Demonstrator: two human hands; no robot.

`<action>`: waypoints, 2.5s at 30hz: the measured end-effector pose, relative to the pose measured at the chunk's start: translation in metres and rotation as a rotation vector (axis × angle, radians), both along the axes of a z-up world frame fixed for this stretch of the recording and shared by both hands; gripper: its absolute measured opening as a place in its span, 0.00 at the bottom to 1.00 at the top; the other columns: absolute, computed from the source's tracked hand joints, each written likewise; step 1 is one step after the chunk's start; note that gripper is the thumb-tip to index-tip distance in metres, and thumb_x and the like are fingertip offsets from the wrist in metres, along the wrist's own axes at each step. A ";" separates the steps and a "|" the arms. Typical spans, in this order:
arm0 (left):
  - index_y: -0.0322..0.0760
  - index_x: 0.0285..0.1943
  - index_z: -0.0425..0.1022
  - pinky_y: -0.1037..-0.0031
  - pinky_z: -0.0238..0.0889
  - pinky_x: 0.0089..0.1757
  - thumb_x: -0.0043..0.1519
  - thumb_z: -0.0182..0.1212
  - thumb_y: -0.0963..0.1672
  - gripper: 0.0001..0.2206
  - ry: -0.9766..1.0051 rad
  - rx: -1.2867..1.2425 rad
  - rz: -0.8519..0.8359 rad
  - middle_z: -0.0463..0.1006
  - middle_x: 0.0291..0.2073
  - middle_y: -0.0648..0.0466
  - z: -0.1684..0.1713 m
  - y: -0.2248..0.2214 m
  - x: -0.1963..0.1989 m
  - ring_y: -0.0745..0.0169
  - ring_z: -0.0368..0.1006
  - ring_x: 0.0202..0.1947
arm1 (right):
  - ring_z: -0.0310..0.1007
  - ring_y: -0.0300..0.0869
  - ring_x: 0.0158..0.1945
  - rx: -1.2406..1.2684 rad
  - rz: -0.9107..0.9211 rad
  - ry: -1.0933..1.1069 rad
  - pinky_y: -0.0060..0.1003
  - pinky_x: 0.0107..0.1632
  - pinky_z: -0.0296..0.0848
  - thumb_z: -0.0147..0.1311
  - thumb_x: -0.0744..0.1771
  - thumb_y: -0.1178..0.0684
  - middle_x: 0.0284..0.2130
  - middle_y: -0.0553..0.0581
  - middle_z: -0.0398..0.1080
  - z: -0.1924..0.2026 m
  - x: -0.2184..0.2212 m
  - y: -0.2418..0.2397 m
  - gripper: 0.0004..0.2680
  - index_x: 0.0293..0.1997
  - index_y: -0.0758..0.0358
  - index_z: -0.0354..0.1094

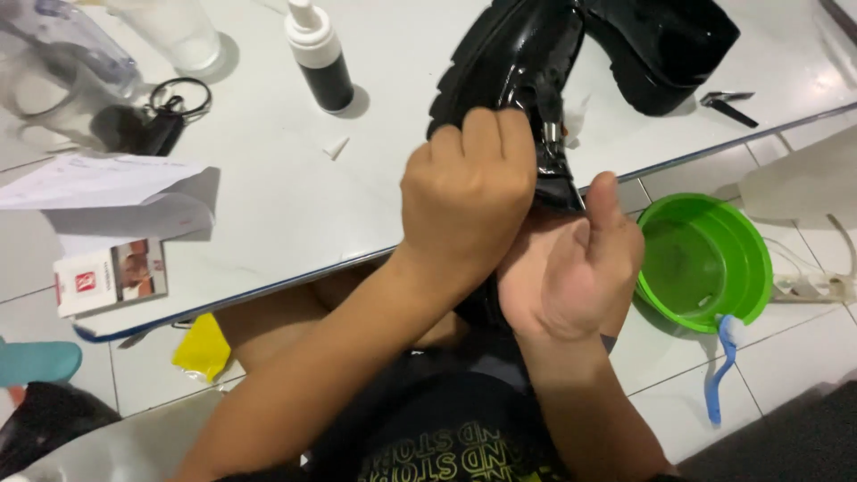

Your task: Repairing a black leather shoe by scraping the surface with a knife, applying adhesive, and pressing the materials together.

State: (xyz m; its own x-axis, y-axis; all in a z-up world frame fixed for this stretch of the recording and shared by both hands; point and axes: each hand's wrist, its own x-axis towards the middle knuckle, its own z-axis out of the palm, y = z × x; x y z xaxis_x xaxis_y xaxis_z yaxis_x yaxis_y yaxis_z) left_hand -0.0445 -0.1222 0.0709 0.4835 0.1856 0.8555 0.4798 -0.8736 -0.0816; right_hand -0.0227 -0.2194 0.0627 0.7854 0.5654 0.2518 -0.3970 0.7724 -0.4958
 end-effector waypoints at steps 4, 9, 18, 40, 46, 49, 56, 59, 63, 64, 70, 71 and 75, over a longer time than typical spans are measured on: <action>0.42 0.30 0.67 0.75 0.53 0.24 0.56 0.61 0.39 0.07 -0.027 -0.028 0.019 0.62 0.25 0.57 -0.008 -0.004 -0.008 0.67 0.53 0.22 | 0.71 0.46 0.60 0.092 0.179 0.020 0.41 0.71 0.63 0.53 0.73 0.48 0.55 0.64 0.73 -0.017 0.009 0.002 0.18 0.61 0.79 0.65; 0.43 0.31 0.67 0.73 0.53 0.26 0.57 0.60 0.40 0.06 -0.016 -0.046 0.021 0.63 0.26 0.56 -0.020 -0.006 -0.019 0.64 0.54 0.22 | 0.70 0.44 0.61 0.101 0.311 0.117 0.40 0.72 0.62 0.54 0.72 0.44 0.57 0.61 0.73 -0.038 0.014 0.003 0.20 0.64 0.74 0.65; 0.40 0.33 0.70 0.72 0.54 0.28 0.58 0.60 0.39 0.04 -0.036 -0.112 -0.021 0.67 0.29 0.54 -0.031 0.001 -0.025 0.62 0.56 0.23 | 0.67 0.46 0.66 0.079 0.265 0.004 0.42 0.75 0.56 0.50 0.74 0.44 0.60 0.62 0.70 -0.049 0.012 0.010 0.19 0.65 0.75 0.64; 0.41 0.24 0.69 0.79 0.48 0.18 0.53 0.56 0.34 0.10 -0.114 -0.187 -0.073 0.59 0.16 0.61 -0.052 0.017 -0.021 0.68 0.55 0.12 | 0.66 0.58 0.66 -0.246 0.155 0.161 0.59 0.75 0.56 0.44 0.71 0.53 0.61 0.71 0.68 -0.075 0.021 0.012 0.16 0.64 0.74 0.64; 0.41 0.25 0.71 0.78 0.51 0.18 0.52 0.57 0.35 0.07 -0.089 -0.221 -0.032 0.61 0.16 0.60 -0.054 0.021 -0.018 0.67 0.59 0.12 | 0.65 0.57 0.68 -0.237 0.367 0.160 0.60 0.76 0.52 0.40 0.71 0.54 0.60 0.68 0.69 -0.043 0.019 0.007 0.16 0.63 0.72 0.65; 0.40 0.26 0.71 0.79 0.51 0.18 0.54 0.57 0.36 0.06 -0.066 -0.303 -0.058 0.61 0.16 0.61 -0.054 0.019 -0.015 0.67 0.59 0.12 | 0.66 0.55 0.67 -0.188 0.383 0.216 0.59 0.74 0.55 0.40 0.70 0.55 0.59 0.66 0.71 -0.033 0.018 0.003 0.15 0.61 0.72 0.66; 0.35 0.41 0.70 0.66 0.58 0.25 0.54 0.61 0.38 0.08 0.070 -0.396 -0.020 0.65 0.29 0.50 -0.062 0.021 -0.011 0.56 0.61 0.20 | 0.57 0.54 0.72 -0.140 0.521 0.183 0.53 0.77 0.52 0.42 0.69 0.56 0.67 0.71 0.59 -0.022 0.037 0.006 0.23 0.72 0.81 0.50; 0.35 0.41 0.69 0.63 0.59 0.25 0.52 0.61 0.37 0.10 0.107 -0.467 -0.052 0.66 0.29 0.49 -0.062 0.026 -0.008 0.52 0.63 0.20 | 0.52 0.57 0.74 -0.195 0.547 0.166 0.58 0.78 0.49 0.41 0.66 0.54 0.69 0.73 0.55 -0.025 0.046 0.005 0.27 0.74 0.82 0.45; 0.34 0.40 0.69 0.63 0.60 0.24 0.48 0.64 0.37 0.13 0.117 -0.547 -0.110 0.69 0.28 0.48 -0.057 0.036 0.002 0.52 0.65 0.18 | 0.41 0.60 0.79 -0.190 0.664 -0.039 0.56 0.84 0.39 0.37 0.67 0.57 0.71 0.76 0.46 -0.009 0.057 -0.001 0.27 0.74 0.84 0.35; 0.34 0.40 0.69 0.63 0.60 0.24 0.48 0.64 0.37 0.13 0.120 -0.551 -0.109 0.69 0.28 0.48 -0.056 0.040 0.005 0.52 0.65 0.18 | 0.41 0.60 0.79 -0.192 0.665 -0.034 0.56 0.84 0.39 0.37 0.67 0.57 0.71 0.76 0.46 -0.004 0.064 -0.013 0.27 0.74 0.84 0.35; 0.30 0.38 0.70 0.54 0.66 0.30 0.49 0.64 0.38 0.11 0.136 -0.715 -0.165 0.76 0.27 0.42 -0.050 0.073 0.020 0.35 0.72 0.21 | 0.74 0.57 0.64 -0.678 0.206 -0.462 0.49 0.70 0.80 0.37 0.70 0.66 0.57 0.77 0.71 -0.028 0.104 -0.077 0.14 0.63 0.76 0.61; 0.30 0.37 0.71 0.53 0.65 0.32 0.50 0.63 0.38 0.09 0.122 -0.702 -0.191 0.76 0.27 0.42 -0.049 0.078 0.022 0.35 0.71 0.24 | 0.70 0.59 0.62 -0.844 -0.184 -0.841 0.48 0.66 0.75 0.43 0.72 0.71 0.58 0.78 0.67 -0.039 0.114 -0.064 0.14 0.67 0.76 0.57; 0.31 0.29 0.72 0.50 0.63 0.31 0.44 0.61 0.35 0.06 0.122 -0.717 -0.258 0.77 0.23 0.42 -0.049 0.103 0.027 0.32 0.70 0.21 | 0.65 0.51 0.57 -1.123 -0.634 -1.116 0.40 0.53 0.65 0.62 0.69 0.70 0.60 0.70 0.66 -0.082 0.142 -0.026 0.25 0.72 0.63 0.51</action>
